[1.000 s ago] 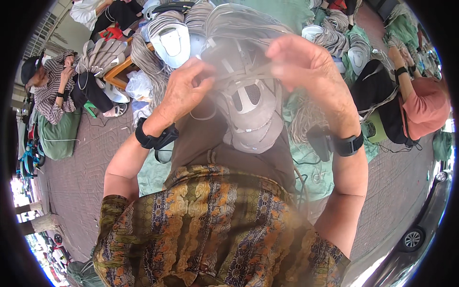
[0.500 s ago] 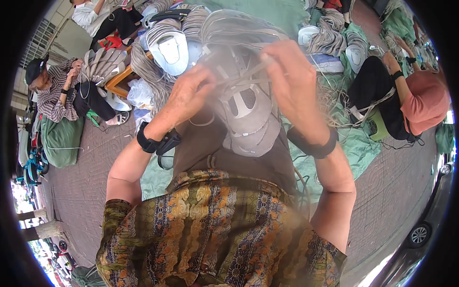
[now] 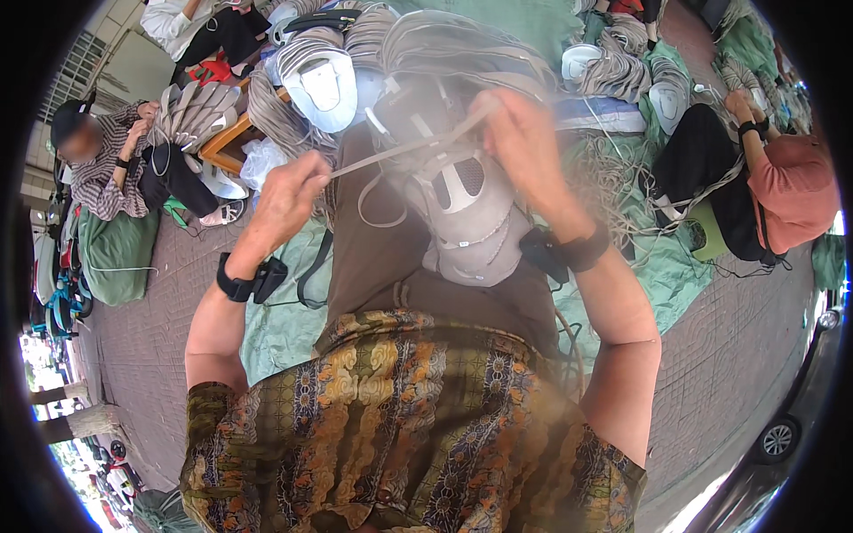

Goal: The person sits on a mat and repeatedly threads a long white lace through the eyelets of a beige Reebok sneaker held on their lap. They pull the lace tight, adjust the shoe's position, and continue the lacing process from the bottom to the top of the shoe.

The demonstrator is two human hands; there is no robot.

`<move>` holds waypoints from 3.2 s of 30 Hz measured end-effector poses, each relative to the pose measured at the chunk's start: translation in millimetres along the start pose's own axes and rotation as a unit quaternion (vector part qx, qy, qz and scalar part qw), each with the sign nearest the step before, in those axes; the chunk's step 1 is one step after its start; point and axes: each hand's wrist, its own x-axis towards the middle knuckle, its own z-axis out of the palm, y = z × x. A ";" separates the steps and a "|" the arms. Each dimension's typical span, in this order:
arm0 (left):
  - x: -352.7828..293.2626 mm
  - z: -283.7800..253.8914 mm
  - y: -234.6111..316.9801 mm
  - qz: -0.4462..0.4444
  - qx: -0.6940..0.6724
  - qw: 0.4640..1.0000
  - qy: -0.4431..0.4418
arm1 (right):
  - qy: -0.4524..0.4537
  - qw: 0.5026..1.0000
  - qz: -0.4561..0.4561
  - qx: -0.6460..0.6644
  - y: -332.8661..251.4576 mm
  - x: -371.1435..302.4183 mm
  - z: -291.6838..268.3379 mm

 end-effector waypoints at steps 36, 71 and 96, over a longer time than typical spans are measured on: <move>-12.0 23.9 -1.9 -0.011 -0.108 0.989 0.096 | -0.122 0.941 -0.095 -0.301 -5.0 -12.1 -10.1; 21.1 57.5 32.3 0.065 -0.088 0.990 0.092 | -0.218 0.843 -0.240 -0.429 -24.3 13.2 24.3; 16.5 68.4 59.5 0.031 -0.207 0.974 0.088 | -0.296 0.952 0.002 -0.079 -92.4 6.0 11.2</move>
